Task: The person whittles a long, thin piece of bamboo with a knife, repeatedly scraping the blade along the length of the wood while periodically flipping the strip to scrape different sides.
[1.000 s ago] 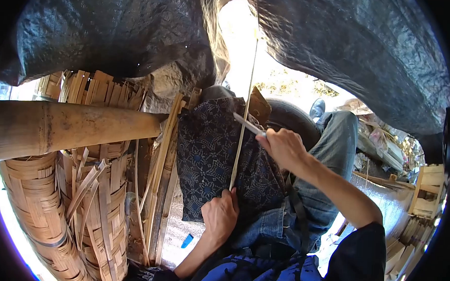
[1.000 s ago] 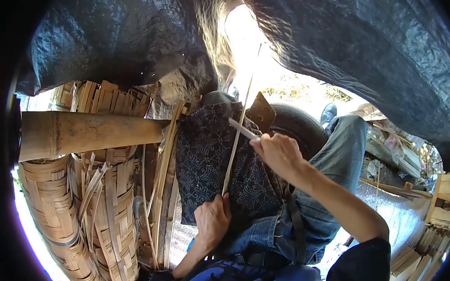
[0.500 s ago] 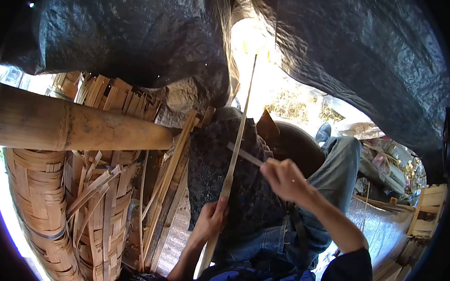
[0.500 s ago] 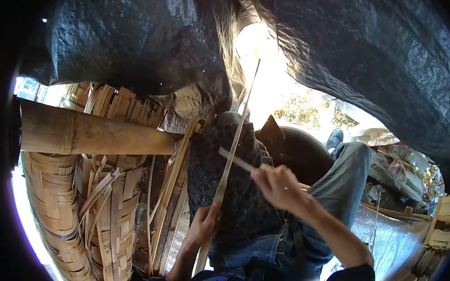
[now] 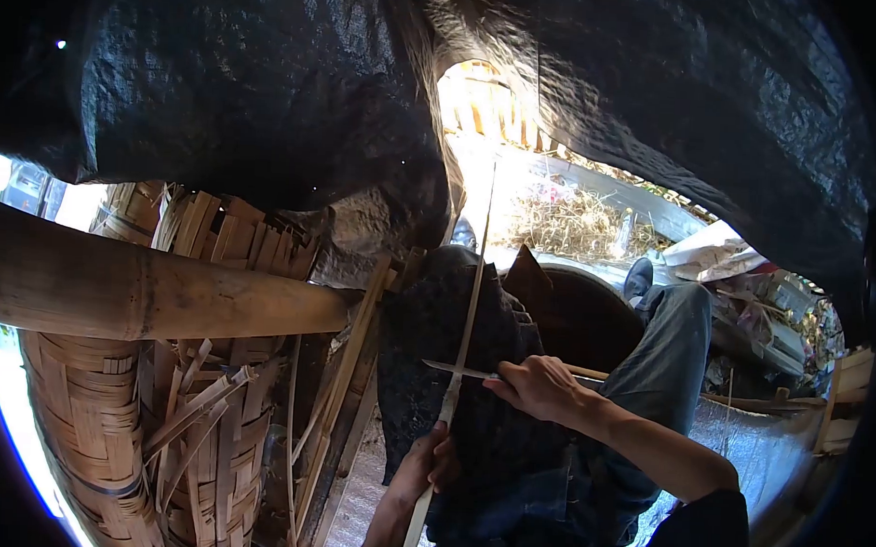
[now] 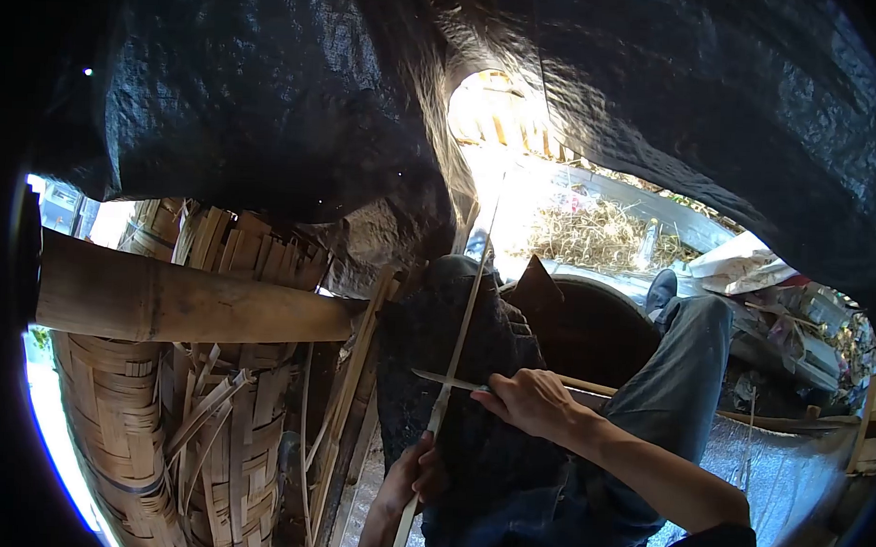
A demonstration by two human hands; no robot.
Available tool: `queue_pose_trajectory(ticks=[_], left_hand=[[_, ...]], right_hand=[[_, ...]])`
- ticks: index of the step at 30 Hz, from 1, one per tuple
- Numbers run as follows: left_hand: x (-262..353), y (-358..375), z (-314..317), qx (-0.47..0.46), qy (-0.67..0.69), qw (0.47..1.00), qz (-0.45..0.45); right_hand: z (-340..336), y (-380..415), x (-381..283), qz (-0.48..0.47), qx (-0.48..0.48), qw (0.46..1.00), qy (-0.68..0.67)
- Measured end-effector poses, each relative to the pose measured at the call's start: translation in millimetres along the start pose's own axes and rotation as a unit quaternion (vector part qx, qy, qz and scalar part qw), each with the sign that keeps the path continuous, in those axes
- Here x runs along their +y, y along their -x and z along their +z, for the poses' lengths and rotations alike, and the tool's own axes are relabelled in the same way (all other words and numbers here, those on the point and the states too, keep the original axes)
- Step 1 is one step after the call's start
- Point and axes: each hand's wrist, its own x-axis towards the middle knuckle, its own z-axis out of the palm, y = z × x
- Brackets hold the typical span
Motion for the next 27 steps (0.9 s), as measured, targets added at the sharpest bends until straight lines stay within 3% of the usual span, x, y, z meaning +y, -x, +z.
queue_pose_trajectory(ticks=[2,4,10,12,14,17,20,23,25,27], left_hand=[[-1,0,4,-0.012,0.035,0.999,-0.004],[-2,4,11,0.024,-0.063,0.998,0.003],[1,-1,9,0.003,-0.036,0.999,0.015],[0,0,8,-0.002,-0.041,0.999,0.016],[0,2,7,0.001,-0.045,0.999,0.012],[1,3,10,0.019,-0.084,0.996,0.024],[2,-1,8,0.022,-0.097,0.995,0.024],[5,1,19,0.037,-0.127,0.991,0.03],[12,7,42,0.139,-0.239,0.958,0.071],[13,7,51,0.14,-0.258,0.953,0.081]], right_hand=[[1,-5,6,-0.009,0.01,1.0,0.016],[7,-16,20,0.055,0.106,0.99,0.07],[3,-49,47,0.07,0.086,0.992,0.062],[0,-63,70,0.128,0.155,0.976,0.082],[-10,-62,73,0.127,0.148,0.979,0.054],[-17,-42,55,0.087,0.188,0.973,-0.098],[-22,-10,20,0.033,0.139,0.979,-0.143],[-9,12,8,0.041,0.084,0.983,-0.158],[0,18,4,0.034,0.078,0.985,-0.147],[3,21,1,0.039,0.047,0.99,-0.131]])
